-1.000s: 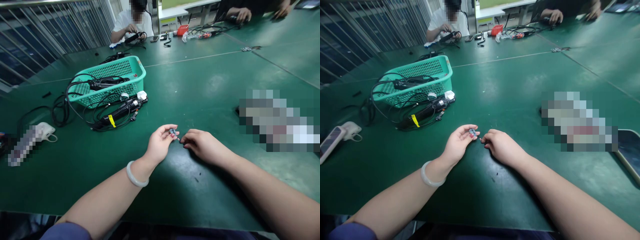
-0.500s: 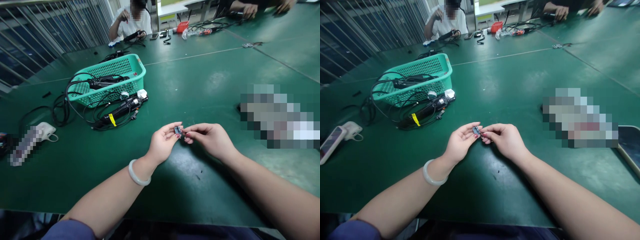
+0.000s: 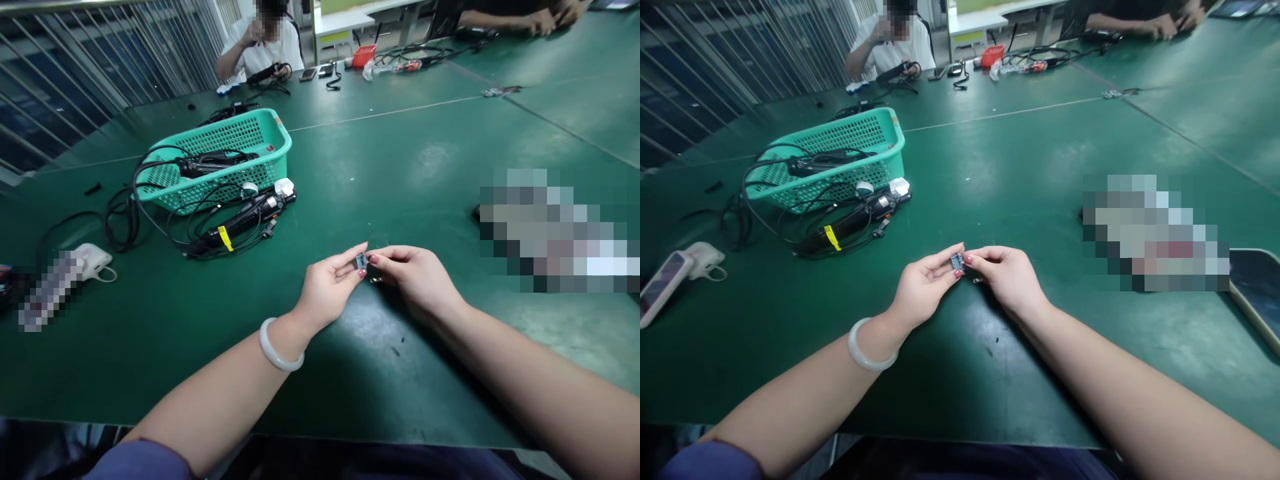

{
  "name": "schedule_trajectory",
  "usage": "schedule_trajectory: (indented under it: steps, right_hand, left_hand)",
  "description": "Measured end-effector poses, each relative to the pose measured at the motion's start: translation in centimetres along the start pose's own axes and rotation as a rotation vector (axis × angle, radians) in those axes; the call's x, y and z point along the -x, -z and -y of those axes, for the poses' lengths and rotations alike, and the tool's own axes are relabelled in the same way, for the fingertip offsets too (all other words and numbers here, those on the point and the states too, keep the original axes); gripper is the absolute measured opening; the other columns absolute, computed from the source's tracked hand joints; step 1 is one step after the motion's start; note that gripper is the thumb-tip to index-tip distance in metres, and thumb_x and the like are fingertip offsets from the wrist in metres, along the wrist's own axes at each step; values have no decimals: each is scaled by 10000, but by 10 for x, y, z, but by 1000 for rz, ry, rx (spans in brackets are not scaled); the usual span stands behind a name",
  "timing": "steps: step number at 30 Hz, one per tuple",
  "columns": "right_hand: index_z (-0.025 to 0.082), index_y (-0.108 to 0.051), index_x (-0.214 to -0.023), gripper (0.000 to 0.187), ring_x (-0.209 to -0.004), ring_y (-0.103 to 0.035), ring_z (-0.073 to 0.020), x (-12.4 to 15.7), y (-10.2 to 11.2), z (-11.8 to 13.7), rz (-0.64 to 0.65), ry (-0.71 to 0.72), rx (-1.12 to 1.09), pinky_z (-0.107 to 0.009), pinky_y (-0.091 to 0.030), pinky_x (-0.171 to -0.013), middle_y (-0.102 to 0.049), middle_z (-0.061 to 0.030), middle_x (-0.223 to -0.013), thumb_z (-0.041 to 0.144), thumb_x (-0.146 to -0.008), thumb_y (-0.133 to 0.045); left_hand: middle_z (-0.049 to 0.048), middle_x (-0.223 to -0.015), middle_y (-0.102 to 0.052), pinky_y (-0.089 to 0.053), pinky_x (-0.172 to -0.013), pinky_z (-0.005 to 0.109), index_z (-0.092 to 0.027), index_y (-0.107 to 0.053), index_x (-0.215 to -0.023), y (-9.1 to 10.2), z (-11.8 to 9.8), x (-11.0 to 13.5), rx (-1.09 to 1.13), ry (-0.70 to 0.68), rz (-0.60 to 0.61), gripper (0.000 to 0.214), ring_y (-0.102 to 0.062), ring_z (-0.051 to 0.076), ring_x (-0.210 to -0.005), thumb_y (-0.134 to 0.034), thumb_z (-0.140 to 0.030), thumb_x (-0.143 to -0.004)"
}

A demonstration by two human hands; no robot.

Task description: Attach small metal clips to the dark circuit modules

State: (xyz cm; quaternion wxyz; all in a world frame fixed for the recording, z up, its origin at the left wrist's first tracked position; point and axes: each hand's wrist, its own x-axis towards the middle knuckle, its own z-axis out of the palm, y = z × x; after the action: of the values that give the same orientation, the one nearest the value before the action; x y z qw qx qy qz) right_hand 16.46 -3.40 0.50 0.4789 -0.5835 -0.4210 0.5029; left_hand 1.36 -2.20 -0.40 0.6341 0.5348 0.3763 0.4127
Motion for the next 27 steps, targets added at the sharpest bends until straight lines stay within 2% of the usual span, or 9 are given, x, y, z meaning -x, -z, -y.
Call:
schedule_trajectory:
  steps: [7, 12, 18, 22, 27]
  right_hand:
    - [168, -683, -722, 280, -599, -557, -129, 3, -3, 1, -17, 93, 90, -279, -438, -591, -660, -23, -666, 436, -651, -718]
    - [178, -644, -700, 183, -606, -553, -153, 4, -4, 0, -111, 249, 311, -315, -440, -611, -641, -31, -657, 360, -721, -638]
    - [191, -631, -673, 151, -624, -548, -152, 4, -8, -2, -191, 364, 429, -309, -437, -621, -638, -32, -682, 316, -752, -607]
    - [196, -628, -665, 137, -610, -549, -150, 4, -9, -2, -179, 356, 444, -306, -443, -609, -639, -29, -670, 301, -750, -603]
    - [197, -621, -673, 134, -597, -535, -142, 4, -9, -3, -175, 392, 463, -296, -431, -587, -631, -25, -673, 309, -746, -616]
  left_hand:
    - [76, -1200, -645, -426, -1060, 398, -193, -611, -1185, -1, 0, 2, 2, -13, 17, 422, -608, 213, -1114, -643, -190, -764]
    - [91, -1160, -667, -439, -1040, 402, -173, -638, -1132, -2, 0, -1, 48, 1, 18, 388, -624, 211, -1084, -654, -162, -745]
    - [99, -1110, -686, -460, -1010, 365, -150, -595, -1182, -4, -4, -1, 26, 39, 9, 424, -626, 199, -1075, -622, -122, -760]
    - [100, -1040, -706, -484, -971, 360, -148, -563, -1220, -4, -5, -1, 17, 67, -10, 457, -646, 199, -1024, -610, -114, -767]
    - [74, -952, -715, -498, -929, 364, -181, -582, -1178, -3, -3, 0, 0, 16, -19, 423, -664, 184, -931, -626, -140, -759]
